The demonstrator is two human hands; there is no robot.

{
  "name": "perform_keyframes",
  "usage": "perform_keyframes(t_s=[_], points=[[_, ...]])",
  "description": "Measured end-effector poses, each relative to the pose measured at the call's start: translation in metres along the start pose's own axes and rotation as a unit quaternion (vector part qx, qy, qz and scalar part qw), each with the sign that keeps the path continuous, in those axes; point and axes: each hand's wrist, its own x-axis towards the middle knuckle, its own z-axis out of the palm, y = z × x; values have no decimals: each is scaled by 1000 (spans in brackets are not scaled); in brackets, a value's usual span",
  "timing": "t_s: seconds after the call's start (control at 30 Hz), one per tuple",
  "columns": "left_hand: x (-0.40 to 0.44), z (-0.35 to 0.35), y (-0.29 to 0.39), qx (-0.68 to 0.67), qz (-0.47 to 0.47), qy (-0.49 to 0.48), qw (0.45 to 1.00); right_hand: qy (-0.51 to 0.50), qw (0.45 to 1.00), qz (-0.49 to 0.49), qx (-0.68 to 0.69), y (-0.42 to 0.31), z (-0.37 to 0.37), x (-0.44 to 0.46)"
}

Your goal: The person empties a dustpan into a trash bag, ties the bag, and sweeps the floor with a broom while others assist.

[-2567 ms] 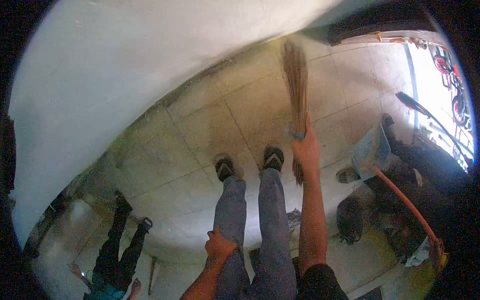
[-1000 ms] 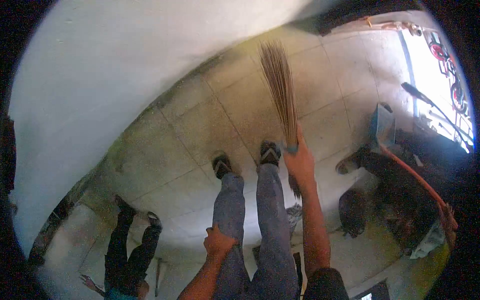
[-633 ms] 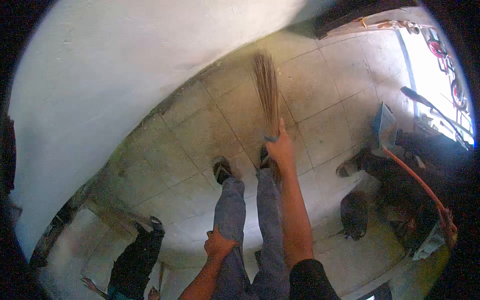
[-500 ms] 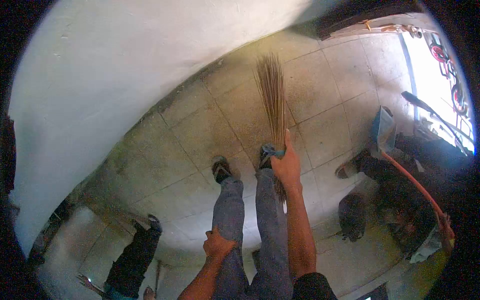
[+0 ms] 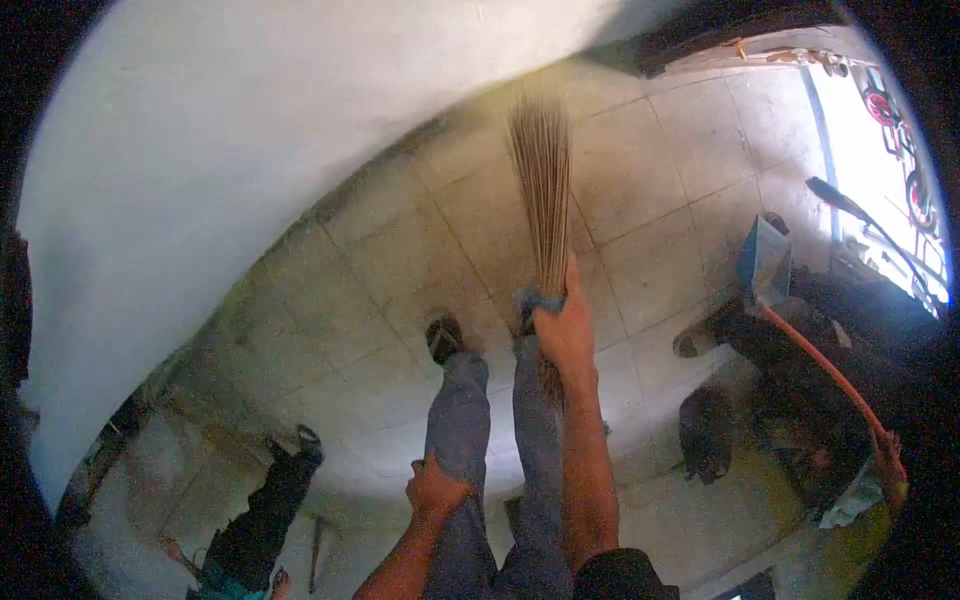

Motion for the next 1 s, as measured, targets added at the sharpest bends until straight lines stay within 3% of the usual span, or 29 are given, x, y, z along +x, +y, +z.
perform_keyframes(t_s=[0.07,0.13,0.23,0.37,0.47,0.57,0.63,0.77,0.97,1.0], points=[[-8,5,-7,0,-5,-10,1000,21,1000,-9,-2,-15,5,34],[-7,0,-3,2,-8,-5,1000,-30,998,57,-11,-14,23,92],[-11,-4,-2,-2,0,2,1000,-24,992,104,-70,8,53,92],[-5,0,-8,-18,11,10,1000,-2,998,59,-37,22,40,34],[-2,1,-5,-16,0,-2,1000,-7,999,-27,41,15,22,16],[-8,-1,-15,-19,9,7,1000,14,1000,-2,12,-24,23,61],[-9,-5,-13,-14,13,9,1000,-78,992,80,-65,-11,40,112],[-15,-28,-4,-18,28,-6,999,-29,992,99,-70,-12,40,56],[-14,-21,-14,-75,32,29,996,-54,995,84,-3,-35,1,5],[-14,-25,-16,-11,127,100,987,-34,999,38,-8,-41,1,22]])
